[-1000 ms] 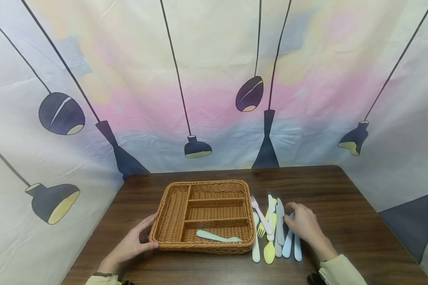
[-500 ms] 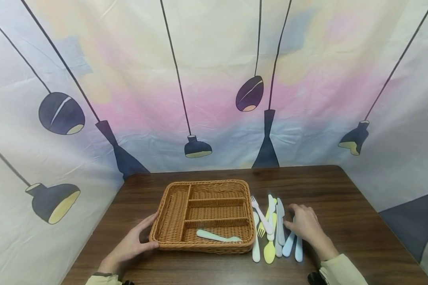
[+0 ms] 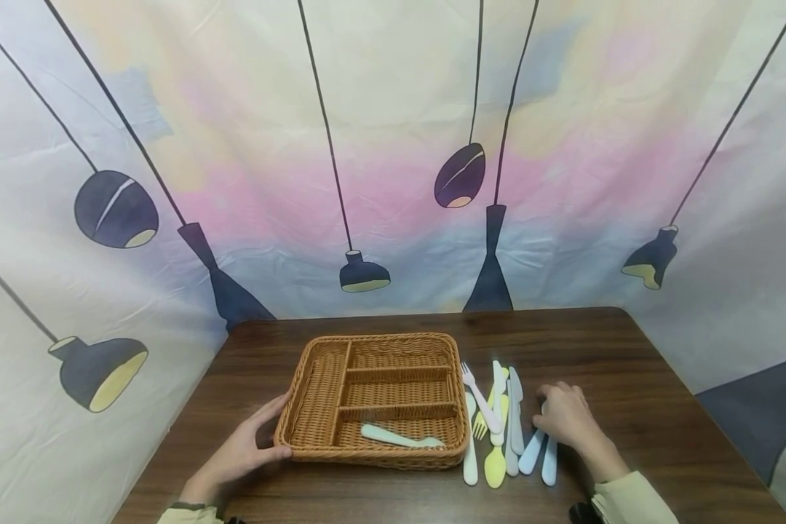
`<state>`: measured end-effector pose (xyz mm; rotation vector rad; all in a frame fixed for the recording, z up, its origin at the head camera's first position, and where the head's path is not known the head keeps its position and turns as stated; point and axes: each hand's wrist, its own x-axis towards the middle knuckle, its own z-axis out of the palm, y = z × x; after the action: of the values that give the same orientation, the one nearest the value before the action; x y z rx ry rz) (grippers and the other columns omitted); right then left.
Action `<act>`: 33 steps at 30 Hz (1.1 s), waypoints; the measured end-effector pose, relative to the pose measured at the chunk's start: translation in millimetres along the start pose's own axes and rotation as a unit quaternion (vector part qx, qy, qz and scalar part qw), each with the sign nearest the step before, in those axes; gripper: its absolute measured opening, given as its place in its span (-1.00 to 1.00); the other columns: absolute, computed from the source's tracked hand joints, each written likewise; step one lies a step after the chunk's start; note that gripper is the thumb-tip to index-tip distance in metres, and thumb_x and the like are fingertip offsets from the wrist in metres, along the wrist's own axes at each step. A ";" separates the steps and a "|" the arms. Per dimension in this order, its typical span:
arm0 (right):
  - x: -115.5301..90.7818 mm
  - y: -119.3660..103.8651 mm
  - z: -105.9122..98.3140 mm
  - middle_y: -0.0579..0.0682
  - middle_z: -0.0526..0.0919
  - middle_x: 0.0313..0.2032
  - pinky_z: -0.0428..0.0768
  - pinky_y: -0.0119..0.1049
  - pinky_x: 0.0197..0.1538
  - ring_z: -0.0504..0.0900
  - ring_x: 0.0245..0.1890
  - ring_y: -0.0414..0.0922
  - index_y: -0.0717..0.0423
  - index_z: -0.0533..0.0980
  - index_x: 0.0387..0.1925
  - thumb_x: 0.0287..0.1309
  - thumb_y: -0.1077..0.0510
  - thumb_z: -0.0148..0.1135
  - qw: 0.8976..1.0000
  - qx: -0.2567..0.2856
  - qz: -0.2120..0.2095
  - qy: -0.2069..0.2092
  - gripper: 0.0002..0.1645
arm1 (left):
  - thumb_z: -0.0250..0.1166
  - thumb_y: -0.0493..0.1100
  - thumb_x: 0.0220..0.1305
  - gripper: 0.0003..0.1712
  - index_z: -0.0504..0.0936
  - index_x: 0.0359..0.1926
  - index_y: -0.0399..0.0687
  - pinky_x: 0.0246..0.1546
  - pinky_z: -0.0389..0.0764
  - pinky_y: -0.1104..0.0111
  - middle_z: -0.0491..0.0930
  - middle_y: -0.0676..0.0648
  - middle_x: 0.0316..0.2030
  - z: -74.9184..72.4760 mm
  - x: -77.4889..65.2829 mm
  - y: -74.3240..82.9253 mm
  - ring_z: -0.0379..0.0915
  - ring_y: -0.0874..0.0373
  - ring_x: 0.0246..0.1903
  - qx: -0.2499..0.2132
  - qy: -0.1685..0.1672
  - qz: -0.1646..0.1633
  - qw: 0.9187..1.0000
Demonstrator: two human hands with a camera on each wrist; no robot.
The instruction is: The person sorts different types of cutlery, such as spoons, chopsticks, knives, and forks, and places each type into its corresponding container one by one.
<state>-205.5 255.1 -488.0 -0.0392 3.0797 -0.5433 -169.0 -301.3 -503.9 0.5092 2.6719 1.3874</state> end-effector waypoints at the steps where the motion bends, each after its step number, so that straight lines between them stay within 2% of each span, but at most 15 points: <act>1: -0.4 0.4 -0.6 0.46 0.54 -0.09 0.50 0.30 -0.03 0.42 0.00 0.44 0.41 0.58 -0.08 -0.19 0.21 0.45 1.000 0.002 0.001 -0.003 -0.44 | 0.50 -0.05 0.07 0.09 0.08 0.52 0.03 0.03 0.63 0.26 0.01 -0.33 0.47 0.0 -0.1 0.1 0.04 -0.36 0.37 0.001 0.000 0.000 1.000; 9: -0.2 3.6 -0.6 0.45 0.54 -0.09 0.50 0.30 -0.03 0.42 0.00 0.44 0.44 0.60 -0.12 -0.24 0.31 0.43 1.000 0.006 -0.007 -0.008 -0.48 | 0.52 -0.03 0.05 0.09 0.10 0.52 0.01 0.04 0.62 0.19 0.05 -0.34 0.46 0.1 0.1 -1.7 0.03 -0.37 0.37 0.026 0.012 0.012 1.000; 19: 0.2 5.3 0.7 0.45 0.53 -0.08 0.51 0.29 -0.05 0.41 -0.01 0.44 0.44 0.61 -0.15 -0.31 0.45 0.34 1.000 0.007 -0.004 -0.009 -0.51 | 0.51 -0.06 0.06 0.09 0.08 0.52 0.03 0.02 0.62 0.29 0.02 -0.36 0.46 0.8 -0.1 -2.3 0.04 -0.38 0.36 0.003 0.007 0.014 1.000; 28: 1.1 6.8 -4.1 0.43 0.54 -0.13 0.61 0.08 -0.19 0.52 -0.22 0.20 0.45 0.60 -0.14 -0.25 0.49 0.30 1.000 0.004 -0.006 -0.024 -0.55 | 0.52 -0.07 0.06 0.09 0.09 0.52 -0.02 0.01 0.62 0.35 0.03 -0.36 0.46 0.2 -0.7 -1.4 0.03 -0.37 0.37 0.005 0.009 0.017 1.000; 33: 0.7 10.1 -6.5 0.36 0.58 -0.18 0.60 0.08 -0.20 0.56 -0.22 0.19 0.38 0.63 -0.18 -0.20 0.42 0.37 1.000 -0.004 -0.015 -0.025 -0.61 | 0.51 -0.06 0.06 0.09 0.09 0.52 -0.01 0.01 0.63 0.32 0.03 -0.36 0.46 -0.3 -0.8 -0.9 0.03 -0.38 0.37 0.010 0.008 0.015 1.000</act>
<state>-206.5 266.8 -485.4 -0.0989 3.0380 -0.5228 -168.6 -302.2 -504.6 0.5446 2.7043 1.3780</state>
